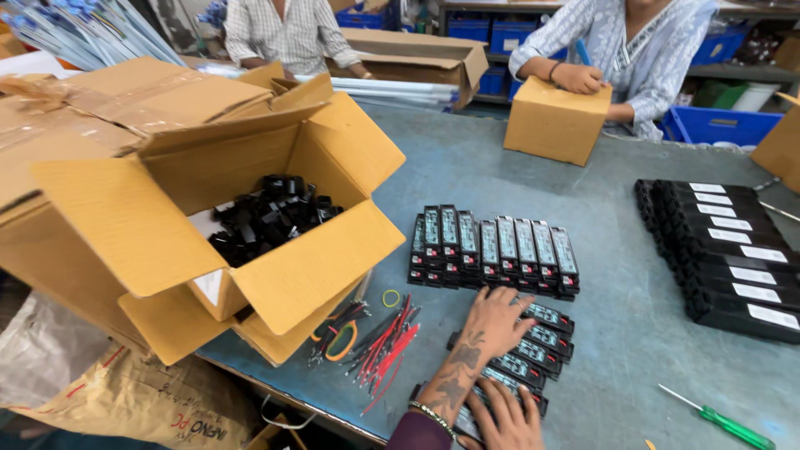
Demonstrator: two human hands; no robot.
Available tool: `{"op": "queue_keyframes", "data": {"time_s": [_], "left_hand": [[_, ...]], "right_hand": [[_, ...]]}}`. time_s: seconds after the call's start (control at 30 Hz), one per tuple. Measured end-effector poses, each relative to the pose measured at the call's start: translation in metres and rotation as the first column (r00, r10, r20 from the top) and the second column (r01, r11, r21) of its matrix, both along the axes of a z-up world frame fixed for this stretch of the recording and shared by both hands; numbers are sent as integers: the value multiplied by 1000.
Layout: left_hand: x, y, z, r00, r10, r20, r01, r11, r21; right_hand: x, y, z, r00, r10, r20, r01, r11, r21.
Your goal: The person uses a screwdriver to remove small black plastic clips from a stack of black rectangular electronic modules. They then place the modules into a cardboard box and continue the process with additional units.
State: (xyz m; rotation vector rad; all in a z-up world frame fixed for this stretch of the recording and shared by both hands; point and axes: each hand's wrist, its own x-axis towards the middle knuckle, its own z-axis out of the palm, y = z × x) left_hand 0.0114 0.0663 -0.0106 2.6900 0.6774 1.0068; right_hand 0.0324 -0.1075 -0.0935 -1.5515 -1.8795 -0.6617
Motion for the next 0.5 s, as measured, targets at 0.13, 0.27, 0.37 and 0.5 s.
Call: {"op": "queue_keyframes", "data": {"time_s": [0.13,0.27,0.37,0.5], "left_hand": [[-2,-4,3,1000,18,-15,-18,1000,-15],[-5,-3,18,996,-1,-91,-9,995,-102],[-7,-7,28,995,21,-99,-32,994,-103],[-12,-14,29,988,92,-126,-107,987,-117]], "right_hand": [[-12,-9,17,1000,-3,-17,1,992,-123],[-12,-19,28,999,10,-36,-17,979,-205],[-2,-26,35,998,61,7,-59,987,-150],[24,-49,44,990,50,134,-39,995,-88]]}}
